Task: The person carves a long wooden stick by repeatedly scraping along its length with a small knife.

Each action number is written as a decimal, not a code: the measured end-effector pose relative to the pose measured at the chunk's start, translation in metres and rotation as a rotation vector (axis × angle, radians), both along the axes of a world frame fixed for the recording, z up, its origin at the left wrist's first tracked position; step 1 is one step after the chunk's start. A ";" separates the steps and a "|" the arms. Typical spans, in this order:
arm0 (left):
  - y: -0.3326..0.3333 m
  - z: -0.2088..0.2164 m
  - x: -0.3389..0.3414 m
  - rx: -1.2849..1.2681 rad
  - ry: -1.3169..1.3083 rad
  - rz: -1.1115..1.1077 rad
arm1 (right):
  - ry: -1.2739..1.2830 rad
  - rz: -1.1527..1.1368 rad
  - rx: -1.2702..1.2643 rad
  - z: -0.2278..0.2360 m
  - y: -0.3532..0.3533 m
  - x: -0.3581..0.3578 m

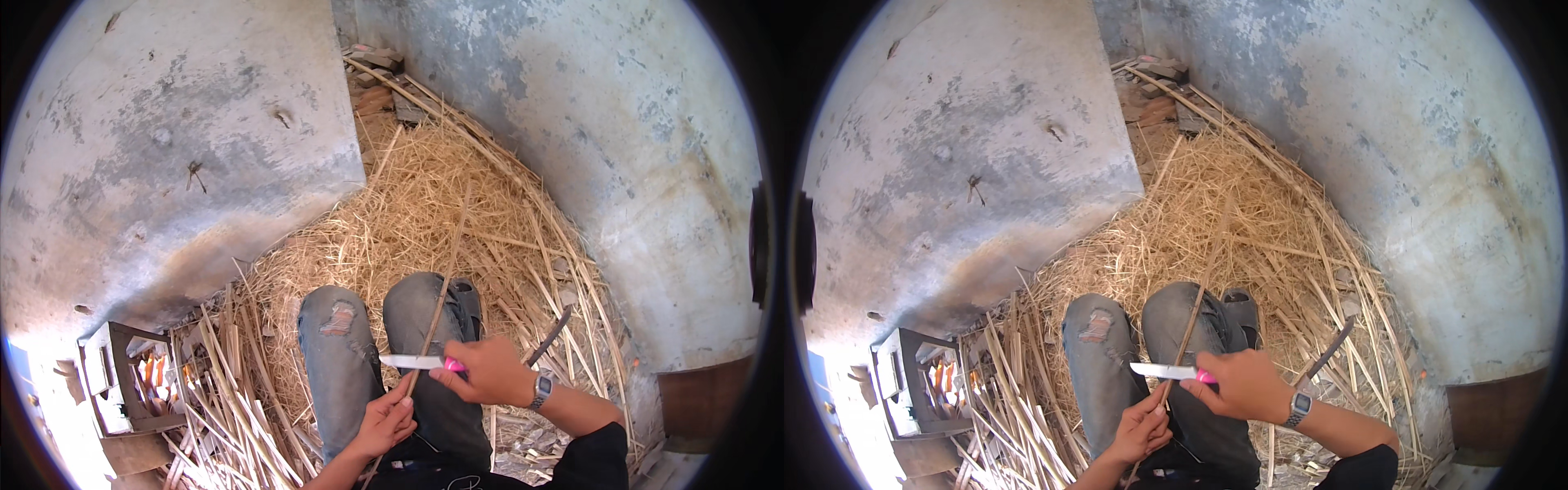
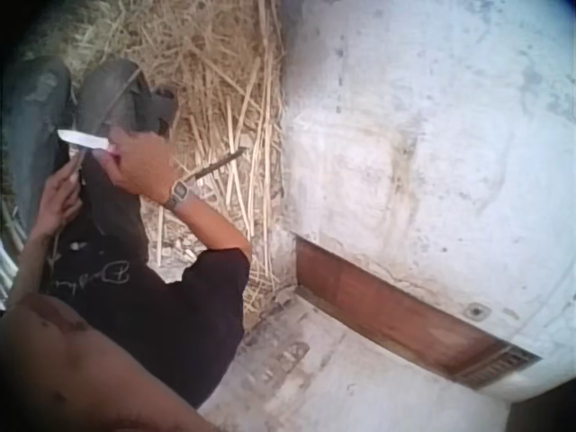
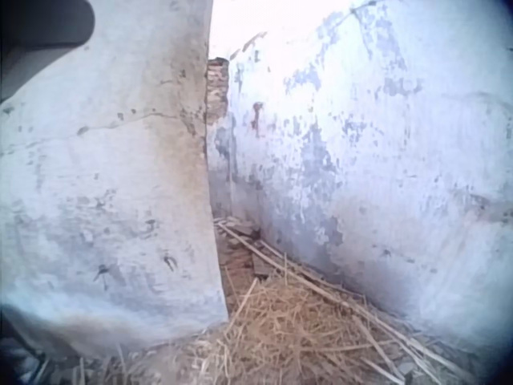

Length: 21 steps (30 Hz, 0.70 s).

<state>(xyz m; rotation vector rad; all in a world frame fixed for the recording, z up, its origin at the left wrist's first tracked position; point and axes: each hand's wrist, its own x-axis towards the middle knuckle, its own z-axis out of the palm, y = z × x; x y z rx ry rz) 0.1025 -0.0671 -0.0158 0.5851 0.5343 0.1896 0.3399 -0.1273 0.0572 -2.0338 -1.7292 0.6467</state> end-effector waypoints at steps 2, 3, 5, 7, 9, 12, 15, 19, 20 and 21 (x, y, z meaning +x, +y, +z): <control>-0.001 0.000 0.001 0.000 0.017 0.000 | -0.112 0.031 -0.016 -0.015 -0.006 -0.008; -0.002 -0.001 0.002 0.048 0.021 0.006 | -0.112 0.030 -0.018 -0.020 -0.006 -0.007; -0.005 -0.003 0.002 0.094 0.028 0.013 | -0.190 0.014 -0.044 -0.024 -0.001 -0.004; -0.008 -0.005 0.000 0.149 0.038 0.036 | -0.238 -0.075 -0.027 -0.027 0.016 0.020; -0.007 -0.006 -0.002 0.149 0.049 0.039 | -0.292 -0.158 -0.005 -0.025 0.022 0.028; -0.005 -0.005 -0.004 0.142 0.061 0.032 | -0.206 0.116 -0.132 -0.019 0.020 0.010; -0.001 -0.001 0.002 0.163 0.074 0.018 | -0.200 0.179 -0.045 -0.025 0.022 0.016; 0.004 -0.002 0.002 0.201 0.088 0.027 | -0.257 0.145 -0.002 -0.037 0.029 0.014; 0.005 0.000 0.002 0.203 0.086 0.029 | -0.259 0.146 0.000 -0.040 0.030 0.015; 0.006 0.002 0.002 0.180 0.088 0.032 | -0.261 0.124 0.038 -0.044 0.031 0.015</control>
